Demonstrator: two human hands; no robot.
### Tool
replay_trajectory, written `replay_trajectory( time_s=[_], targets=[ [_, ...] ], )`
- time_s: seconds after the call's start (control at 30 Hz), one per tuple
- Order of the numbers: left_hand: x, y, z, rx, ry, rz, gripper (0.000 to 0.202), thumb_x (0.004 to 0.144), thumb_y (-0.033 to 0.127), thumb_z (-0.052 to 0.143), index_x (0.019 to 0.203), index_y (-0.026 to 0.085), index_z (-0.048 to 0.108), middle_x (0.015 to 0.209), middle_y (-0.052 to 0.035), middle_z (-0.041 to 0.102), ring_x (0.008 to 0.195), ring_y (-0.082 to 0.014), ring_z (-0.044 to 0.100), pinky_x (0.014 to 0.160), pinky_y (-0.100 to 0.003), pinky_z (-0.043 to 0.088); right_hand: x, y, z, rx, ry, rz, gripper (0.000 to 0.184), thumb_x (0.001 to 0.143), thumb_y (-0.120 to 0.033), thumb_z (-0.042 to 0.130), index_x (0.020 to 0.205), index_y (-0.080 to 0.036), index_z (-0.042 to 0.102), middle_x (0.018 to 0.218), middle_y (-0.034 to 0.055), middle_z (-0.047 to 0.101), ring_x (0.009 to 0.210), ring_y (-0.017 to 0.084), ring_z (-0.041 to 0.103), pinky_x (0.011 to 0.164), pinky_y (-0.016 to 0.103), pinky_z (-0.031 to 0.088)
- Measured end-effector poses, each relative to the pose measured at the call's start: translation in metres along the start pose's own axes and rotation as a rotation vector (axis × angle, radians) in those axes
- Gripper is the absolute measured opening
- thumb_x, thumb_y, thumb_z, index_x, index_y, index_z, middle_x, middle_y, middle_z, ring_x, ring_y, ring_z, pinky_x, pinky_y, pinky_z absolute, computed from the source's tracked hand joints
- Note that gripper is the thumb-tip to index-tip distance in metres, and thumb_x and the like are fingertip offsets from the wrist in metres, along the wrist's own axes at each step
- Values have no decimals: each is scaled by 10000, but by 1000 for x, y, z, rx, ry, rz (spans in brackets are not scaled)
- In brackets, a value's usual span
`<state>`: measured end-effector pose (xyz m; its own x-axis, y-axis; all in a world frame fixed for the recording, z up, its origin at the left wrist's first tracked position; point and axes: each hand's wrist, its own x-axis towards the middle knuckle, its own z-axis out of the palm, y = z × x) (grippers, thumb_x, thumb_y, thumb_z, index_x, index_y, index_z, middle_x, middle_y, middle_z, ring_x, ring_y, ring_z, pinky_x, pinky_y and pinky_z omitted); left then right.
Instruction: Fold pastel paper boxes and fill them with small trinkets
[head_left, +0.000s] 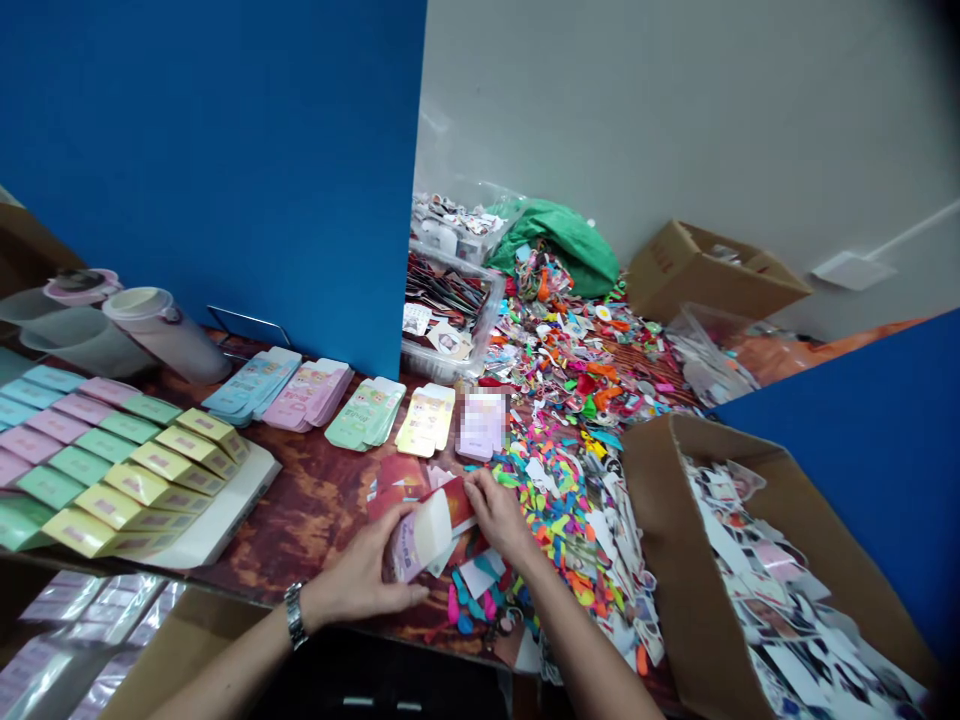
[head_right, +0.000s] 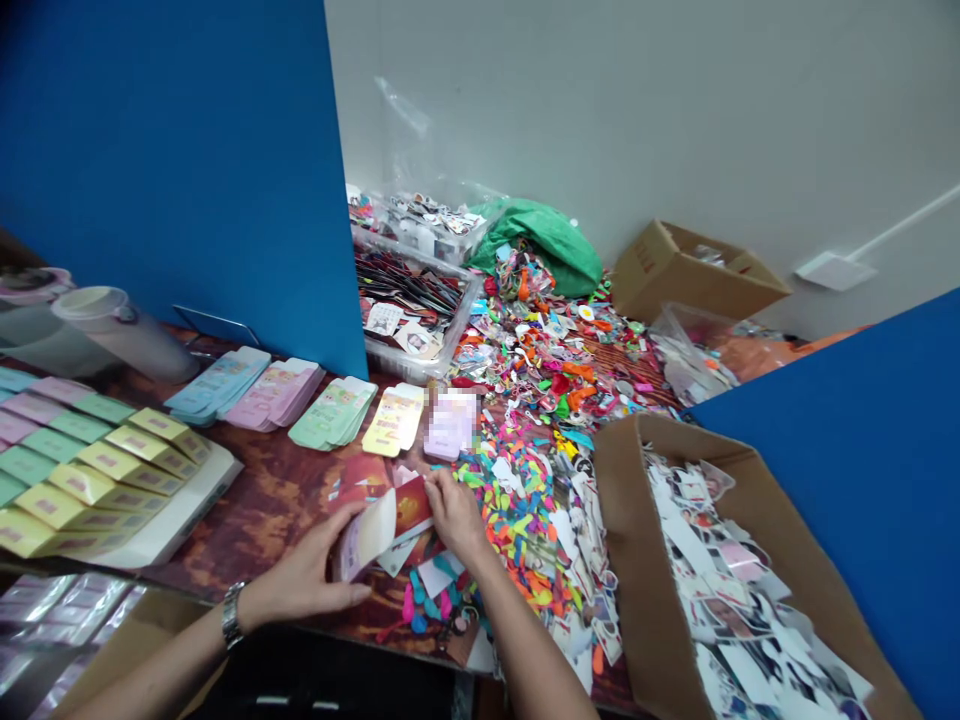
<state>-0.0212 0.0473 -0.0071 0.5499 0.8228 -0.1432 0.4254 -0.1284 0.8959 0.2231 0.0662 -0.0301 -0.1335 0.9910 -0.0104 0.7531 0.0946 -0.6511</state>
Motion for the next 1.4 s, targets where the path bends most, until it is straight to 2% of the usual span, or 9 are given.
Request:
replay_trajectory(
  time_s=[0.23, 0.33, 0.53, 0.63, 0.77, 0.83, 1.07, 1.23, 1.4],
  targets=[
    [6, 4, 15, 19, -69, -52, 767, 646, 351, 737, 1321, 184, 413, 1250, -127, 623, 1100, -300, 624, 954, -447, 509, 0, -5, 6, -27, 50, 40, 167, 935, -337, 511, 859, -215, 595, 808, 17, 676, 755, 174, 631, 663, 240, 417],
    [4, 4, 16, 51, -91, -42, 795, 630, 354, 755, 1323, 186, 404, 1291, -141, 591, 1142, -309, 600, 985, -468, 486, 1, -7, 8, 74, 44, 64, 171, 881, -356, 592, 790, -214, 567, 717, -17, 643, 661, 155, 604, 609, 229, 407],
    [2, 5, 20, 106, -62, 1, 789, 631, 366, 772, 1317, 189, 425, 1301, -153, 587, 1181, -330, 581, 1009, -500, 472, 3, -7, 9, 123, 87, 107, 141, 930, -313, 488, 863, -210, 558, 690, -19, 631, 624, 155, 611, 592, 234, 396],
    [2, 2, 24, 104, 28, 24, 772, 613, 370, 791, 1290, 209, 456, 1264, -135, 620, 1136, -322, 615, 964, -475, 513, -1, -11, -6, 122, 172, 97, 186, 952, -328, 450, 860, -206, 556, 734, 0, 619, 657, 159, 598, 618, 247, 406],
    [8, -5, 26, 110, 264, -12, 635, 667, 366, 746, 1226, 238, 475, 1141, -93, 664, 1013, -285, 664, 863, -433, 562, -12, -28, -38, 336, 492, 89, 185, 954, -362, 481, 920, -199, 562, 769, 3, 595, 677, 146, 577, 620, 243, 451],
    [12, -9, 25, 127, 325, -31, 587, 705, 371, 720, 1214, 244, 456, 1112, -91, 658, 995, -283, 662, 849, -441, 559, -18, -39, -47, 405, 552, 59, 179, 948, -362, 502, 947, -198, 572, 793, 13, 605, 694, 149, 584, 619, 247, 475],
    [16, -19, 28, 314, 387, 76, 562, 756, 415, 710, 1210, 216, 446, 1141, -103, 633, 1066, -288, 641, 889, -424, 539, -26, -53, -36, 137, 489, -129, 133, 967, -264, 497, 932, -212, 615, 848, 42, 664, 795, 175, 624, 727, 293, 493],
    [16, -18, 23, 359, 390, 84, 526, 774, 428, 692, 1199, 221, 460, 1087, -91, 662, 973, -269, 680, 798, -377, 570, -23, -46, -37, 110, 461, -129, 167, 977, -262, 479, 911, -213, 624, 845, 43, 675, 805, 178, 634, 730, 295, 498],
    [24, -12, 29, 357, 369, 201, 525, 767, 392, 691, 1214, 227, 471, 1123, -95, 655, 1045, -283, 658, 878, -403, 553, -31, -52, -24, -65, 374, -265, 234, 969, -198, 480, 1105, -235, 667, 933, 70, 678, 873, 189, 633, 780, 309, 523]
  ],
)
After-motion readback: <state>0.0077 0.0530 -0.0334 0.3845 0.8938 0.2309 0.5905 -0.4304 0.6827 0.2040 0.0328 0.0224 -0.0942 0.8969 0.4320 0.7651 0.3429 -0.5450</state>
